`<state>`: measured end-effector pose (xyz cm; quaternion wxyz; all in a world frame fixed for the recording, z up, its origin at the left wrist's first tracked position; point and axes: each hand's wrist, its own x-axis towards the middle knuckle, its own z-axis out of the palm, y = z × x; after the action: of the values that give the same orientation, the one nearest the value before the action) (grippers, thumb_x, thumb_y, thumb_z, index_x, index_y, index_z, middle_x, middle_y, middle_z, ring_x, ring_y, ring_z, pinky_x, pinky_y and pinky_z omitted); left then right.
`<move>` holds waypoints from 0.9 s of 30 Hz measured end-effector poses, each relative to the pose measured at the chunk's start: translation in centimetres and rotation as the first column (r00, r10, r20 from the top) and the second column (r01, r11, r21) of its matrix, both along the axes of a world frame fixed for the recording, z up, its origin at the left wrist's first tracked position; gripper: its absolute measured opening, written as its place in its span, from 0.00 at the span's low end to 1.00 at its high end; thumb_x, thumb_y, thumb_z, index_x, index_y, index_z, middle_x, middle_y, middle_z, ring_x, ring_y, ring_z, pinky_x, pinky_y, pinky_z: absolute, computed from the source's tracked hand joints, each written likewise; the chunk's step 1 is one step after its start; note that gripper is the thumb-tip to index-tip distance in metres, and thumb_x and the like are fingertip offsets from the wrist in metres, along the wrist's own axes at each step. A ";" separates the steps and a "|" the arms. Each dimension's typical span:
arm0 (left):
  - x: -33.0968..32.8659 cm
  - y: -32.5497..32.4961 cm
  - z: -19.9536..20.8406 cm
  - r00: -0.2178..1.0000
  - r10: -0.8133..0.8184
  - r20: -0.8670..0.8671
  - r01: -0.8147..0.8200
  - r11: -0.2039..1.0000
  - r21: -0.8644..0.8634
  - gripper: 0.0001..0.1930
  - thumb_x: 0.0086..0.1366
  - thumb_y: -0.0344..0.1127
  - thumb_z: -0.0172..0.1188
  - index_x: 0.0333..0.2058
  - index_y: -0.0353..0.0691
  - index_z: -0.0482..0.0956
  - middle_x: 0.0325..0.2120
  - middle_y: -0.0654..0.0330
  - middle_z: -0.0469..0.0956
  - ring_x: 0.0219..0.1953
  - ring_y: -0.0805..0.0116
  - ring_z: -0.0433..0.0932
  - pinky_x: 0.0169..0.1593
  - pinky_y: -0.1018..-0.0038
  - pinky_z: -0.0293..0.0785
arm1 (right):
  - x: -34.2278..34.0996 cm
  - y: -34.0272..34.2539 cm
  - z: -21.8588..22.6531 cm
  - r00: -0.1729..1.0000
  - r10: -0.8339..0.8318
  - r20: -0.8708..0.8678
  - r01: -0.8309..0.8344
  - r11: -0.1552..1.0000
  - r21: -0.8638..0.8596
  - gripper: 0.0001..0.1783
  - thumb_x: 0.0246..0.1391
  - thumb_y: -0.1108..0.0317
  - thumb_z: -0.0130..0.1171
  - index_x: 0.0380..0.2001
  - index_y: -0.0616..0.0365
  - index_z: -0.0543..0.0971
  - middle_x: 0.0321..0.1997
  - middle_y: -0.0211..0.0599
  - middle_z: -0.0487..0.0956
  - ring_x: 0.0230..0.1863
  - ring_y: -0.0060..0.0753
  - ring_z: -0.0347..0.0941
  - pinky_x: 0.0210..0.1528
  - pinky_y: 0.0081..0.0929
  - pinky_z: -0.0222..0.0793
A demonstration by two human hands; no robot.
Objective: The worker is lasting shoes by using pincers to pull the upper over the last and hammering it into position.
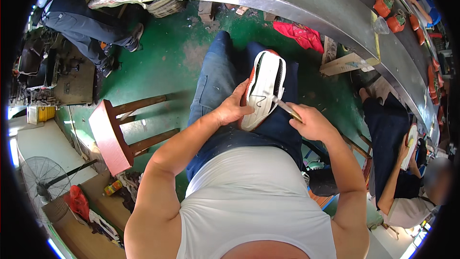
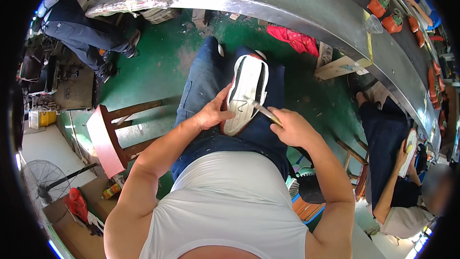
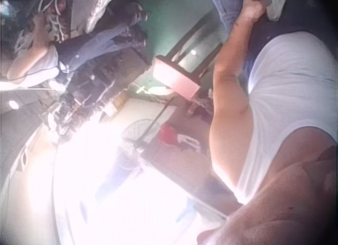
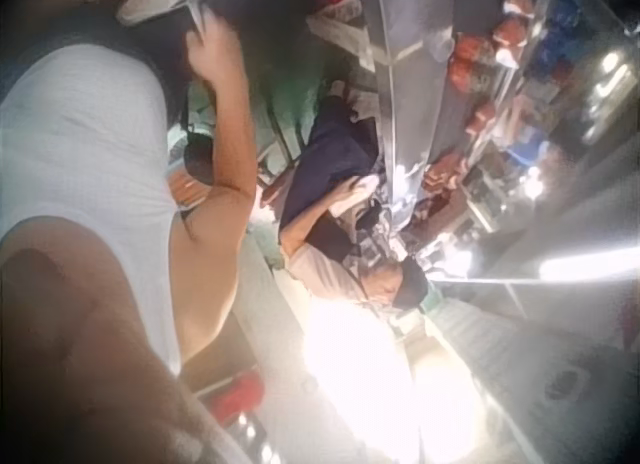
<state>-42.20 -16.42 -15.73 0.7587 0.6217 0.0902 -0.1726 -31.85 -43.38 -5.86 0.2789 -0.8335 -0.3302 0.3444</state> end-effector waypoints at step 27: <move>3.4 -1.3 0.7 0.965 -0.229 0.127 0.017 0.538 0.843 0.31 0.73 0.43 0.46 0.72 0.61 0.51 0.71 0.37 0.42 0.60 0.35 0.69 0.62 0.59 0.70 | 3.7 2.3 -5.2 0.969 0.047 0.243 -0.029 0.996 -0.079 0.10 0.59 0.67 0.58 0.38 0.62 0.72 0.33 0.51 0.78 0.38 0.51 0.79 0.38 0.44 0.75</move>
<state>-38.81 -17.76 -15.06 0.3620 0.9271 0.0319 -0.0916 -28.12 -41.10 -11.07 0.1980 -0.8729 -0.3648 0.2565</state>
